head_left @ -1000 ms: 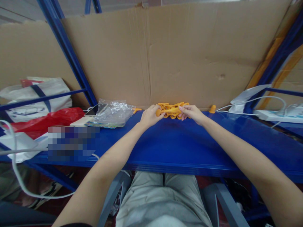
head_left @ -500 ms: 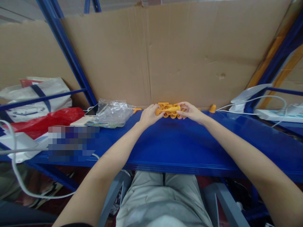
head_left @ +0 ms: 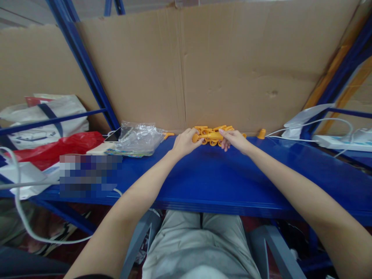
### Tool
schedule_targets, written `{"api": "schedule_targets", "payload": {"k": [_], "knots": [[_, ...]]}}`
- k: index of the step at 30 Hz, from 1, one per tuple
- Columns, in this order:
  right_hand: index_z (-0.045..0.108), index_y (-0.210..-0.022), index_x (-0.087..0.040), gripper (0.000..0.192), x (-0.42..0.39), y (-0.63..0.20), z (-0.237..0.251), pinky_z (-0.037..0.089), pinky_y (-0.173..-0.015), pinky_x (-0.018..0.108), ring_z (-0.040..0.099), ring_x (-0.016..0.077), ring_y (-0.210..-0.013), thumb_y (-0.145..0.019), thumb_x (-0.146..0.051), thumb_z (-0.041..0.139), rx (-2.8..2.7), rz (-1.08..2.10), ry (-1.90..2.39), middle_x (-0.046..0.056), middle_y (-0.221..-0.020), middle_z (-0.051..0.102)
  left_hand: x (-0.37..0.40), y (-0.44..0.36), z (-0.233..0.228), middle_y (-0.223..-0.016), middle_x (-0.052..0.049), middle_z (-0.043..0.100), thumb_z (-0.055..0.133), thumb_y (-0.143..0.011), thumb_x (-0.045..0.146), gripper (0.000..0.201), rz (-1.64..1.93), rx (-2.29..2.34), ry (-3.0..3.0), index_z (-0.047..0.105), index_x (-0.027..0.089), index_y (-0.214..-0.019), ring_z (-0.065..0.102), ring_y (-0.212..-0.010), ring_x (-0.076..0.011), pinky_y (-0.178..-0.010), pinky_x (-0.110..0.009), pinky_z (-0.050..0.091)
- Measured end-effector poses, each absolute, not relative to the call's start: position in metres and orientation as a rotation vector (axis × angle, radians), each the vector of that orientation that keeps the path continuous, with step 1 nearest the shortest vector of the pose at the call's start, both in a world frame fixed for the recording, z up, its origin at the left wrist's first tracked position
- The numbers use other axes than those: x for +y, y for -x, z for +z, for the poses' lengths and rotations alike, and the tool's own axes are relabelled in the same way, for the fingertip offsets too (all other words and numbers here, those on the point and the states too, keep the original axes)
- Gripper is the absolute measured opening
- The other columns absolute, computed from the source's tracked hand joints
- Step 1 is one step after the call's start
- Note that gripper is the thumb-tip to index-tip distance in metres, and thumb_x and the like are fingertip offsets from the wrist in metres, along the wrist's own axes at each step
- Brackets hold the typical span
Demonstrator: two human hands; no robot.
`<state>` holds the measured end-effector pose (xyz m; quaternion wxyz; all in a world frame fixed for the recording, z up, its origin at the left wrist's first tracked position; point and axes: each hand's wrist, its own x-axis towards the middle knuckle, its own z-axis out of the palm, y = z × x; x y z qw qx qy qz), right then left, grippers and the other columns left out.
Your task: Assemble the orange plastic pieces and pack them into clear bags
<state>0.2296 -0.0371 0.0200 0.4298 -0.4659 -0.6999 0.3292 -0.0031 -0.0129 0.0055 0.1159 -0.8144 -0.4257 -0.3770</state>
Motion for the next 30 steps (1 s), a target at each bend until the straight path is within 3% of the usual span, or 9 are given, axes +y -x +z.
{"api": "schedule_targets", "payload": {"k": [4,7,10,14,19,30], "knots": [[0.061,-0.071,-0.019,0.056,-0.034,-0.232,0.019,0.043,-0.040,0.022,0.059,0.0109,-0.044,-0.086,-0.072,0.054,-1.751,0.865,1.196,0.006,-0.061,0.069,-0.013,0.004,0.006,-0.101,-0.006,0.070,0.066,-0.086,0.039,0.022,-1.104,-1.258,2.390,0.061,0.023,-0.100,0.066,-0.098,-0.0233,-0.086,-0.034,0.052],[0.066,-0.097,-0.019,0.040,-0.033,-0.237,0.020,0.047,-0.046,0.021,0.064,0.0110,-0.052,-0.087,-0.057,0.065,-1.780,0.883,1.130,0.006,-0.083,0.074,-0.012,0.004,0.006,-0.099,-0.006,0.069,0.066,-0.086,0.039,0.022,-1.101,-1.263,2.389,0.062,0.022,-0.099,0.066,-0.098,-0.0235,-0.085,-0.034,0.052],[0.060,-0.118,-0.021,0.048,-0.033,-0.240,0.021,0.052,-0.055,0.023,0.068,0.0117,-0.062,-0.079,-0.040,0.078,-1.805,0.901,1.054,0.005,-0.096,0.073,-0.010,0.004,0.006,-0.099,-0.007,0.070,0.066,-0.086,0.039,0.021,-1.089,-1.268,2.382,0.062,0.022,-0.098,0.066,-0.098,-0.0239,-0.085,-0.035,0.052],[0.062,-0.113,-0.020,0.045,-0.034,-0.240,0.021,0.053,-0.059,0.024,0.067,0.0107,-0.063,-0.074,-0.030,0.081,-1.771,0.891,1.042,0.003,-0.093,0.072,-0.009,0.005,0.006,-0.099,-0.007,0.070,0.065,-0.086,0.039,0.022,-1.107,-1.261,2.387,0.062,0.022,-0.099,0.066,-0.098,-0.0238,-0.085,-0.034,0.052],[0.066,-0.103,-0.019,0.033,-0.035,-0.238,0.021,0.053,-0.060,0.025,0.066,0.0117,-0.062,-0.077,-0.034,0.079,-1.779,0.855,1.054,0.003,-0.083,0.072,-0.008,0.007,0.006,-0.097,-0.006,0.070,0.065,-0.086,0.041,0.023,-1.105,-1.244,2.389,0.062,0.022,-0.098,0.066,-0.095,-0.0229,-0.083,-0.034,0.052],[0.069,-0.100,-0.019,0.032,-0.037,-0.236,0.023,0.053,-0.053,0.021,0.067,0.0113,-0.059,-0.076,-0.037,0.081,-1.746,0.860,1.083,0.004,-0.084,0.076,-0.009,0.006,0.006,-0.098,-0.007,0.070,0.065,-0.086,0.044,0.024,-1.089,-1.250,2.379,0.061,0.022,-0.095,0.066,-0.093,-0.0231,-0.082,-0.033,0.052]]}}
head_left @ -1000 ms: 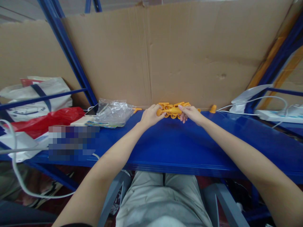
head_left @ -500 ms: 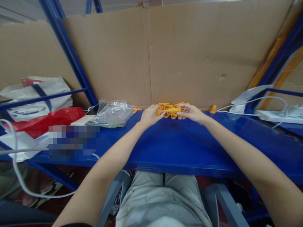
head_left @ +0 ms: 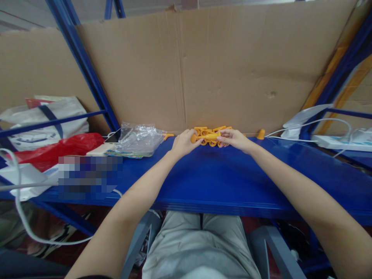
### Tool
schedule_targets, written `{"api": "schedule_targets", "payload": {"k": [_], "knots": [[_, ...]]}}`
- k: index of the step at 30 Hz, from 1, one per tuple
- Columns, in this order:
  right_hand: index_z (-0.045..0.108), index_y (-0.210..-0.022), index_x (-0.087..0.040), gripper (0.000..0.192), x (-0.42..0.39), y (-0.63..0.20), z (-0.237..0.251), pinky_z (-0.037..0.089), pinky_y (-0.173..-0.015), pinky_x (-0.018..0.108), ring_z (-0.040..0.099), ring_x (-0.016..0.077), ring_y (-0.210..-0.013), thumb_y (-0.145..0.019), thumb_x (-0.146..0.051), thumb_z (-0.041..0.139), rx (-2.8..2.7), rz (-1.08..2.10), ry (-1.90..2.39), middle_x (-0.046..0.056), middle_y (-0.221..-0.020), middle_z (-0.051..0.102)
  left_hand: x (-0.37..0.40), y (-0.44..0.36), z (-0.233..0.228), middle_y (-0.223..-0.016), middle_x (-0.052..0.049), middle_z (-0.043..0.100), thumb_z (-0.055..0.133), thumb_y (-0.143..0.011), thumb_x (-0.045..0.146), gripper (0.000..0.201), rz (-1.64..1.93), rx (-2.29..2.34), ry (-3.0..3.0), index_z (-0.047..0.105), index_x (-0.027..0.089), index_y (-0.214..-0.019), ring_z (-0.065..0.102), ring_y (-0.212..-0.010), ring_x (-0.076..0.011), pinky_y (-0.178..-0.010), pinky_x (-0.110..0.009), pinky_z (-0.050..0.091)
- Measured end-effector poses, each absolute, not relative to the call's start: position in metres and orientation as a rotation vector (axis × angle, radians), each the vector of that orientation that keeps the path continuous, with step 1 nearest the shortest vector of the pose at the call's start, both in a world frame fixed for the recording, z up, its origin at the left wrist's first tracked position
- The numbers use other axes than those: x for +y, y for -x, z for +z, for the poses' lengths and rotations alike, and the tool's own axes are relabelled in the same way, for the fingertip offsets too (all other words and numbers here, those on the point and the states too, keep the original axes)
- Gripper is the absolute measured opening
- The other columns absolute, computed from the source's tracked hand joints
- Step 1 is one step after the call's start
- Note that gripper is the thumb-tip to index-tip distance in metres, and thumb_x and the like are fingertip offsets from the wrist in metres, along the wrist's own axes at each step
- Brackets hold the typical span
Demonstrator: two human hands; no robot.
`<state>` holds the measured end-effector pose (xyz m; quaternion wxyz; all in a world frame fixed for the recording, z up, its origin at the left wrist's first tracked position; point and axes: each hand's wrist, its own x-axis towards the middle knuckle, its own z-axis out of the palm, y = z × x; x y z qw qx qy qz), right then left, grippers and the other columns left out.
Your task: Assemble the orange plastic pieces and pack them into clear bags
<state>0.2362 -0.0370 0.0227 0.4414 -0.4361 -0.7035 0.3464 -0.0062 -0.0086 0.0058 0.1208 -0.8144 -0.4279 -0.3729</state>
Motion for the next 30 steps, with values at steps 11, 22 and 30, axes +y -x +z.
{"api": "schedule_targets", "payload": {"k": [11,22,30], "knots": [[0.072,-0.094,-0.019,0.029,-0.0383,-0.2354,0.0236,0.052,-0.056,0.022,0.068,0.0118,-0.061,-0.079,-0.043,0.077,-1.774,0.856,1.076,0.006,-0.087,0.077,-0.0079,0.0067,0.0048,-0.095,-0.006,0.070,0.065,-0.086,0.044,0.023,-1.118,-1.233,2.376,0.061,0.022,-0.094,0.066,-0.091,-0.0225,-0.081,-0.033,0.052],[0.073,-0.086,-0.018,0.034,-0.0403,-0.2329,0.0256,0.049,-0.052,0.021,0.066,0.0113,-0.056,-0.077,-0.050,0.077,-1.727,0.866,1.108,0.005,-0.075,0.075,-0.0080,0.0059,0.0042,-0.096,-0.007,0.070,0.065,-0.086,0.044,0.024,-1.131,-1.245,2.400,0.061,0.022,-0.095,0.066,-0.093,-0.0230,-0.082,-0.034,0.052],[0.073,-0.083,-0.017,0.033,-0.0417,-0.2306,0.0262,0.048,-0.054,0.021,0.065,0.0102,-0.055,-0.077,-0.049,0.078,-1.661,0.909,1.123,0.006,-0.077,0.076,-0.0084,0.0054,0.0043,-0.098,-0.008,0.070,0.065,-0.087,0.042,0.025,-1.123,-1.261,2.397,0.062,0.020,-0.097,0.067,-0.094,-0.0235,-0.084,-0.034,0.052]]}}
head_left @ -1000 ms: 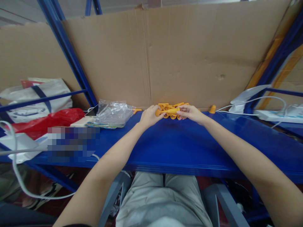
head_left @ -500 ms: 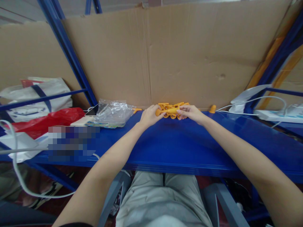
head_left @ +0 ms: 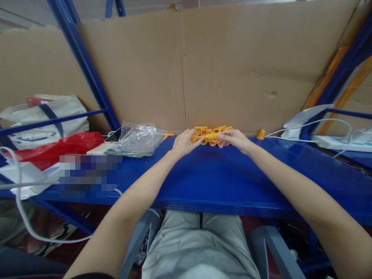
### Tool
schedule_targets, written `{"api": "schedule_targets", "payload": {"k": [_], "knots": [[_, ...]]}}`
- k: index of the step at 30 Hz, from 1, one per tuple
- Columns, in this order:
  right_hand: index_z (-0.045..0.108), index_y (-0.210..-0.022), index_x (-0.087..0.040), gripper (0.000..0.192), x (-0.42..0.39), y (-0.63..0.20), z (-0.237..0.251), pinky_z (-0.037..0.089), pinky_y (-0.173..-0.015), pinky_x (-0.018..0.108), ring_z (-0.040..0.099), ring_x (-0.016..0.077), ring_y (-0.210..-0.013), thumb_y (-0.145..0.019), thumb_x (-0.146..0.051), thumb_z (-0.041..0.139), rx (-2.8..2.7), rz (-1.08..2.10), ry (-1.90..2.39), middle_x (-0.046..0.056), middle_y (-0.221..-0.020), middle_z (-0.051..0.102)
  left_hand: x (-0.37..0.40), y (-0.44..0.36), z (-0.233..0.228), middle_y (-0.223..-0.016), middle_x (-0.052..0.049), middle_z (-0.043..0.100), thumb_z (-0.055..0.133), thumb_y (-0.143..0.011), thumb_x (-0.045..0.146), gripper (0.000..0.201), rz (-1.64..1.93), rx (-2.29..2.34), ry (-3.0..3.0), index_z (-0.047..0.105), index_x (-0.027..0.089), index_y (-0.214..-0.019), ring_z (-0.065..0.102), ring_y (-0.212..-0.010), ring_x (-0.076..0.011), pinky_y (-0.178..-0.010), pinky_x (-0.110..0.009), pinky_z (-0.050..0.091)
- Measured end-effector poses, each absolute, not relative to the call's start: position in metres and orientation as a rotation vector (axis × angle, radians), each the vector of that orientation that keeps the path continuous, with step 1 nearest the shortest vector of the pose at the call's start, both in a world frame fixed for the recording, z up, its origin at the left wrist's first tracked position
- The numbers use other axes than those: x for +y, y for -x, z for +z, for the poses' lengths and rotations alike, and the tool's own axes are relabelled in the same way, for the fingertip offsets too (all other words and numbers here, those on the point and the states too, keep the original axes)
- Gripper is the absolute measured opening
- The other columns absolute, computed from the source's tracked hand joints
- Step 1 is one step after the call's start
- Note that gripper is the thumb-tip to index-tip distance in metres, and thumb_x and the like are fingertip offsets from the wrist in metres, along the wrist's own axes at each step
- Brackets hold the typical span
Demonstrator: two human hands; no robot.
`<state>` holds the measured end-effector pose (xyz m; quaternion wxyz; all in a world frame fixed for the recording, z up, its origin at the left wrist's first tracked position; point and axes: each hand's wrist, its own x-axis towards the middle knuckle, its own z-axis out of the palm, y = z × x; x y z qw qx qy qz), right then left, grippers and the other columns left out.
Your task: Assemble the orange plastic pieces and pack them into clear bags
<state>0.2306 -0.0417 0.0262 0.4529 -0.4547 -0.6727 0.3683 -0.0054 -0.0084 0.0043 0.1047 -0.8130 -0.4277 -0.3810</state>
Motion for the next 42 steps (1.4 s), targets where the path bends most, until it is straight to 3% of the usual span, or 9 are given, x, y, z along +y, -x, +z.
{"api": "schedule_targets", "payload": {"k": [5,10,14,18,23,31,42], "knots": [[0.072,-0.080,-0.017,0.032,-0.041,-0.230,0.025,0.048,-0.054,0.022,0.064,0.0106,-0.054,-0.077,-0.048,0.078,-1.643,0.931,1.117,0.006,-0.076,0.075,-0.009,0.006,0.003,-0.103,-0.008,0.070,0.066,-0.086,0.043,0.027,-1.140,-1.251,2.420,0.061,0.020,-0.100,0.066,-0.098,-0.0236,-0.087,-0.035,0.052],[0.070,-0.084,-0.018,0.027,-0.035,-0.231,0.022,0.054,-0.063,0.027,0.065,0.0126,-0.058,-0.077,-0.043,0.079,-1.557,0.812,1.103,0.004,-0.078,0.074,-0.008,0.009,0.006,-0.109,-0.007,0.068,0.060,-0.091,0.041,0.038,-1.195,-1.257,2.458,0.054,0.021,-0.122,0.067,-0.099,-0.0219,-0.088,-0.035,0.052],[0.068,-0.093,-0.017,0.029,-0.021,-0.236,0.016,0.054,-0.063,0.031,0.064,0.0146,-0.059,-0.076,-0.039,0.078,-1.487,0.620,1.087,0.006,-0.086,0.072,0.005,0.023,0.007,-0.114,-0.010,0.066,0.047,-0.097,0.030,0.028,-1.168,-1.492,2.308,0.053,0.020,-0.122,0.065,-0.108,-0.0229,-0.093,-0.036,0.051],[0.065,-0.110,-0.018,0.038,-0.014,-0.244,0.013,0.052,-0.062,0.035,0.064,0.0179,-0.063,-0.080,-0.040,0.072,-1.554,0.281,1.091,0.010,-0.101,0.070,0.023,0.050,0.000,-0.131,-0.015,0.058,0.050,-0.091,0.022,0.033,-0.883,-1.944,2.096,0.056,0.016,-0.123,0.057,-0.124,-0.0275,-0.100,-0.036,0.048],[0.062,-0.118,-0.019,0.035,-0.027,-0.249,0.016,0.046,-0.084,0.044,0.065,0.0242,-0.080,-0.086,-0.034,0.063,-1.777,-0.340,1.114,0.014,-0.116,0.068,0.038,0.074,-0.014,-0.151,-0.019,0.045,0.052,-0.091,0.035,0.056,-0.508,-2.342,2.001,0.046,0.015,-0.143,0.049,-0.136,-0.0317,-0.107,-0.039,0.044],[0.058,-0.125,-0.018,0.035,-0.029,-0.253,0.013,0.038,-0.082,0.041,0.063,0.0288,-0.093,-0.094,-0.031,0.049,-1.916,-0.669,1.161,0.017,-0.115,0.068,0.048,0.077,-0.019,-0.148,-0.021,0.049,0.040,-0.096,0.036,0.054,-0.242,-2.327,2.083,0.054,0.008,-0.139,0.052,-0.133,-0.0332,-0.108,-0.042,0.045],[0.058,-0.125,-0.017,0.035,-0.028,-0.254,0.012,0.038,-0.082,0.041,0.063,0.0279,-0.090,-0.096,-0.033,0.048,-1.922,-0.673,1.151,0.017,-0.110,0.069,0.058,0.079,-0.021,-0.133,-0.019,0.063,0.043,-0.085,0.010,0.046,-0.296,-2.151,2.194,0.067,0.006,-0.124,0.061,-0.124,-0.0271,-0.107,-0.032,0.045]]}}
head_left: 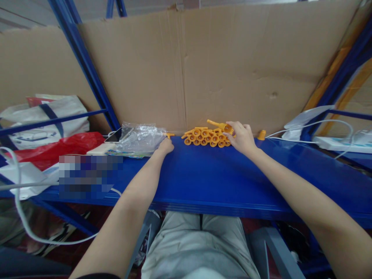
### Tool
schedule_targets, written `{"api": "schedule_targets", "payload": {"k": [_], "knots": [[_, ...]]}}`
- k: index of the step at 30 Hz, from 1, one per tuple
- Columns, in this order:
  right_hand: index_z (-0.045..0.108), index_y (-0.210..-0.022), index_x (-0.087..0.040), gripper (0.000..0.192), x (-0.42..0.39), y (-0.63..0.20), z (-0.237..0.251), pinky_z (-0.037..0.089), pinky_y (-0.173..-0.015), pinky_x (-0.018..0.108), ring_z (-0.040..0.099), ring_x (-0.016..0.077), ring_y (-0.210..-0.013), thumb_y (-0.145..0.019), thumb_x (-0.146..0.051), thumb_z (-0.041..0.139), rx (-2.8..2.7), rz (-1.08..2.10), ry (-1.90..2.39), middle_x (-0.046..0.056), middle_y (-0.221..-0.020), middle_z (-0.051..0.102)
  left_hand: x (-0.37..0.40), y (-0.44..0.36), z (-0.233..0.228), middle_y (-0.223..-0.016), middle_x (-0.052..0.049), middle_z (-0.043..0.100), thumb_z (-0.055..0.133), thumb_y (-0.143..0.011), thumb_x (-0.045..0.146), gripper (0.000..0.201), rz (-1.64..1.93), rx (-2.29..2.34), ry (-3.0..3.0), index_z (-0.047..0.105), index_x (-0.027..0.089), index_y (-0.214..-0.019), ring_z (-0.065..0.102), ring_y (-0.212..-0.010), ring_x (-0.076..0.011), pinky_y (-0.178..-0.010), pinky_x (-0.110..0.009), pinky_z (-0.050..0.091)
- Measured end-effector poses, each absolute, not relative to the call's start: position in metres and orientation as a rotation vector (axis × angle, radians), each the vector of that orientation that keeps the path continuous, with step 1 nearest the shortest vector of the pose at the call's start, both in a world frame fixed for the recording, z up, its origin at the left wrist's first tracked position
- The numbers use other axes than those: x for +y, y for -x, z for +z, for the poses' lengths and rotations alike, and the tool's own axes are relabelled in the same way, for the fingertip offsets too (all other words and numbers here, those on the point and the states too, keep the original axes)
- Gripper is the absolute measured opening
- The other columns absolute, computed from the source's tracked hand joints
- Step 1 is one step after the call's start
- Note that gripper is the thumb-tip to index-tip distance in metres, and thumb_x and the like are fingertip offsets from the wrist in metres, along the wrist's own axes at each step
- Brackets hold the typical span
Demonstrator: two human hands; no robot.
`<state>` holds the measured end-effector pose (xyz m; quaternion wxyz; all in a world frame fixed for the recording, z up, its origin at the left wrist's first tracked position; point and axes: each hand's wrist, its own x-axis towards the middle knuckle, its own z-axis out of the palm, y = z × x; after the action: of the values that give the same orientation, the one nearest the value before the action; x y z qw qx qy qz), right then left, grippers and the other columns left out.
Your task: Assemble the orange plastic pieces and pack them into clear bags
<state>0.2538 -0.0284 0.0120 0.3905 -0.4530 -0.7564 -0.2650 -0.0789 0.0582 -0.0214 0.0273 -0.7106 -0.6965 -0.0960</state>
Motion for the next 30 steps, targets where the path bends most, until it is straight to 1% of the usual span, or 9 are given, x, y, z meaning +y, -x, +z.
{"api": "schedule_targets", "payload": {"k": [6,9,13,16,22,27,30], "knots": [[0.058,-0.125,-0.015,0.036,-0.031,-0.252,0.013,0.038,-0.082,0.041,0.063,0.0275,-0.088,-0.097,-0.034,0.046,-1.930,-0.663,1.175,0.017,-0.110,0.069,0.059,0.076,-0.019,-0.128,-0.008,0.069,0.046,-0.081,0.007,0.045,-0.327,-2.065,2.282,0.073,0.016,-0.116,0.062,-0.121,-0.0194,-0.105,-0.023,0.045],[0.058,-0.126,-0.015,0.037,-0.032,-0.252,0.014,0.037,-0.084,0.042,0.062,0.0277,-0.088,-0.097,-0.034,0.045,-1.932,-0.649,1.194,0.018,-0.112,0.069,0.057,0.073,-0.017,-0.120,-0.005,0.073,0.047,-0.078,0.007,0.044,-0.362,-1.990,2.354,0.077,0.019,-0.109,0.064,-0.119,-0.0188,-0.105,-0.024,0.047],[0.058,-0.128,-0.017,0.038,-0.032,-0.252,0.014,0.037,-0.085,0.042,0.062,0.0284,-0.090,-0.096,-0.033,0.046,-1.946,-0.640,1.206,0.017,-0.114,0.069,0.048,0.065,-0.010,-0.112,-0.005,0.076,0.050,-0.074,0.008,0.042,-0.342,-1.893,2.453,0.079,0.020,-0.101,0.067,-0.112,-0.0205,-0.101,-0.024,0.049],[0.058,-0.128,-0.015,0.038,-0.032,-0.252,0.014,0.037,-0.084,0.041,0.062,0.0286,-0.090,-0.097,-0.034,0.046,-1.953,-0.650,1.220,0.018,-0.114,0.069,0.039,0.054,-0.003,-0.112,-0.005,0.076,0.050,-0.073,0.007,0.043,-0.263,-1.847,2.515,0.079,0.020,-0.102,0.068,-0.111,-0.0215,-0.098,-0.026,0.051],[0.059,-0.127,-0.015,0.039,-0.030,-0.253,0.013,0.037,-0.084,0.040,0.063,0.0274,-0.089,-0.098,-0.036,0.044,-1.960,-0.676,1.215,0.018,-0.112,0.069,0.010,0.029,0.011,-0.107,-0.010,0.076,0.048,-0.081,0.011,0.035,-0.082,-1.672,2.554,0.078,0.017,-0.098,0.069,-0.108,-0.0250,-0.097,-0.032,0.051],[0.059,-0.127,-0.016,0.038,-0.028,-0.253,0.009,0.038,-0.083,0.040,0.063,0.0274,-0.090,-0.099,-0.037,0.044,-1.970,-0.700,1.213,0.018,-0.114,0.069,-0.012,0.007,0.011,-0.107,-0.009,0.076,0.046,-0.083,0.010,0.036,-0.107,-1.490,2.686,0.076,0.018,-0.102,0.070,-0.103,-0.0233,-0.087,-0.029,0.054],[0.059,-0.127,-0.016,0.039,-0.026,-0.252,0.004,0.038,-0.083,0.040,0.063,0.0290,-0.094,-0.098,-0.038,0.045,-1.991,-0.703,1.218,0.018,-0.113,0.070,-0.019,-0.003,0.006,-0.106,-0.008,0.077,0.046,-0.084,0.012,0.036,-0.080,-1.340,2.739,0.075,0.019,-0.103,0.071,-0.101,-0.0219,-0.088,-0.029,0.054]]}}
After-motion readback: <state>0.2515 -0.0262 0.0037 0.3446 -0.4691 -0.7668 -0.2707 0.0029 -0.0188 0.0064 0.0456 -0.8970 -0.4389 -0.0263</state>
